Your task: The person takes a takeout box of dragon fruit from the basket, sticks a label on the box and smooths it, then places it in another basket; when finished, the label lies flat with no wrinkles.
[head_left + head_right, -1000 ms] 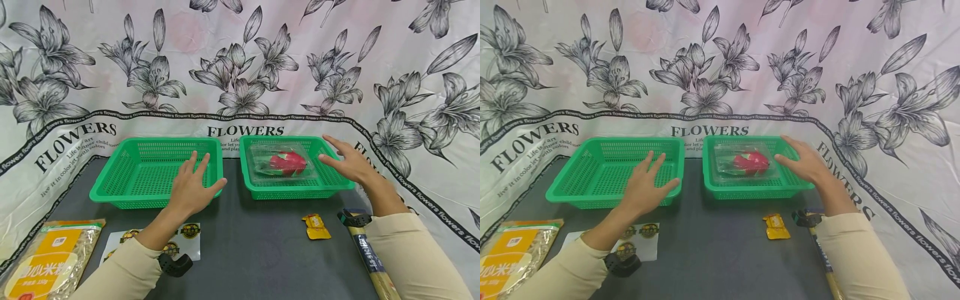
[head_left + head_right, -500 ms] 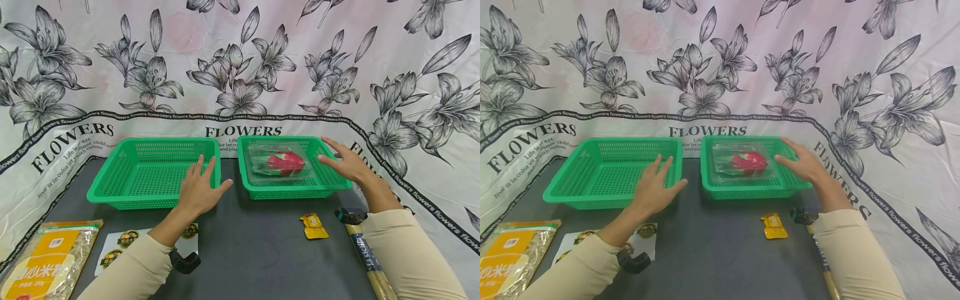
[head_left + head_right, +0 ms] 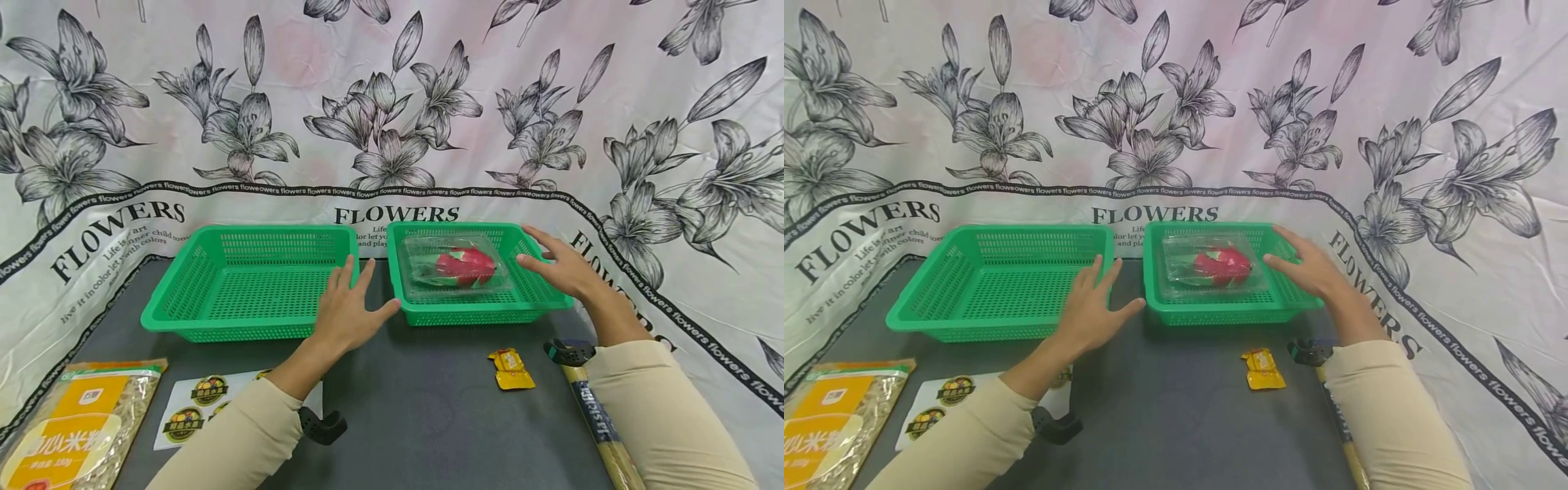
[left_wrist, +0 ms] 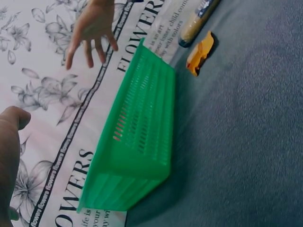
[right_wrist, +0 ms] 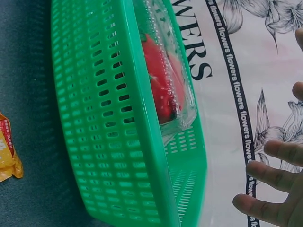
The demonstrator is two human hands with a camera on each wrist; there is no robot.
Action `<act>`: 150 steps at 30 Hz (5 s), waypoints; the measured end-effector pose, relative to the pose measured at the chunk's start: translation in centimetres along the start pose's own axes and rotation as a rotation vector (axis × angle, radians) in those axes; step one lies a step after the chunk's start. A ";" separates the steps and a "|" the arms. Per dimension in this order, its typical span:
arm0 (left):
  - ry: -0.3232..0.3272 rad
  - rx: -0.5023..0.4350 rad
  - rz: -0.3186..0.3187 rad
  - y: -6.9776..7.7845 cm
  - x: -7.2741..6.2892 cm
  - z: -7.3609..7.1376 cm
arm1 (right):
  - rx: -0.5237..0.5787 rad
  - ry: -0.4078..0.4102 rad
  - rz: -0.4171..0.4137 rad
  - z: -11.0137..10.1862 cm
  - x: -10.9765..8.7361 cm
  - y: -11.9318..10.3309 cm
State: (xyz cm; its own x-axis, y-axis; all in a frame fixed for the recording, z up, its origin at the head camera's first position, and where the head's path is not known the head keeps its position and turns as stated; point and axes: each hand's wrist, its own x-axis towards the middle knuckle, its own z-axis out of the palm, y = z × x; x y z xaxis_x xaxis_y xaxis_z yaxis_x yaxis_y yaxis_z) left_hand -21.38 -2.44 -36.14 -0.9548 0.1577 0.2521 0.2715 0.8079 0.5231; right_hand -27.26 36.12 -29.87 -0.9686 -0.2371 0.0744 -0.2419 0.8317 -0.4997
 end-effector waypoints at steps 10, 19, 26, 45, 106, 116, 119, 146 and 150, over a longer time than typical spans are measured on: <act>0.000 -0.062 0.041 1.2 0.5 1.7 | -0.010 -0.004 0.022 0.2 0.3 0.2; -0.022 -0.146 0.070 1.6 1.0 3.5 | 0.001 -0.012 0.018 0.3 0.3 0.4; -0.056 -0.173 0.037 1.8 1.6 4.6 | 0.055 -0.028 -0.003 0.4 0.5 0.7; -0.126 -0.206 -0.043 1.7 3.3 7.6 | 0.134 -0.039 -0.014 1.7 1.6 1.9; 0.008 -0.267 -0.132 1.8 3.4 10.5 | 0.588 -0.236 0.239 7.0 6.2 4.1; 0.013 -0.287 -0.127 1.6 3.5 10.5 | 0.763 -0.205 0.314 7.2 6.7 4.3; 0.019 -0.293 -0.122 1.7 3.5 10.6 | 0.812 -0.179 0.337 7.4 6.8 4.3; 0.024 -0.282 -0.134 1.6 3.6 10.6 | 1.058 -0.065 0.477 7.3 6.5 4.4; 0.029 -0.283 -0.133 1.5 3.5 10.7 | 1.065 -0.047 0.479 7.3 6.4 4.4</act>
State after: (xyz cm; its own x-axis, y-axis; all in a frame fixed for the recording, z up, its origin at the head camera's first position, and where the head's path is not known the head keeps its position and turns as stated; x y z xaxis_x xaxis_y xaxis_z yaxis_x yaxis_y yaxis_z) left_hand -25.66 5.37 -43.15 -0.9815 0.0415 0.1869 0.1710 0.6297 0.7578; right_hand -34.16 34.62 -37.87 -0.9394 -0.0498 -0.3391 0.3393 0.0048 -0.9407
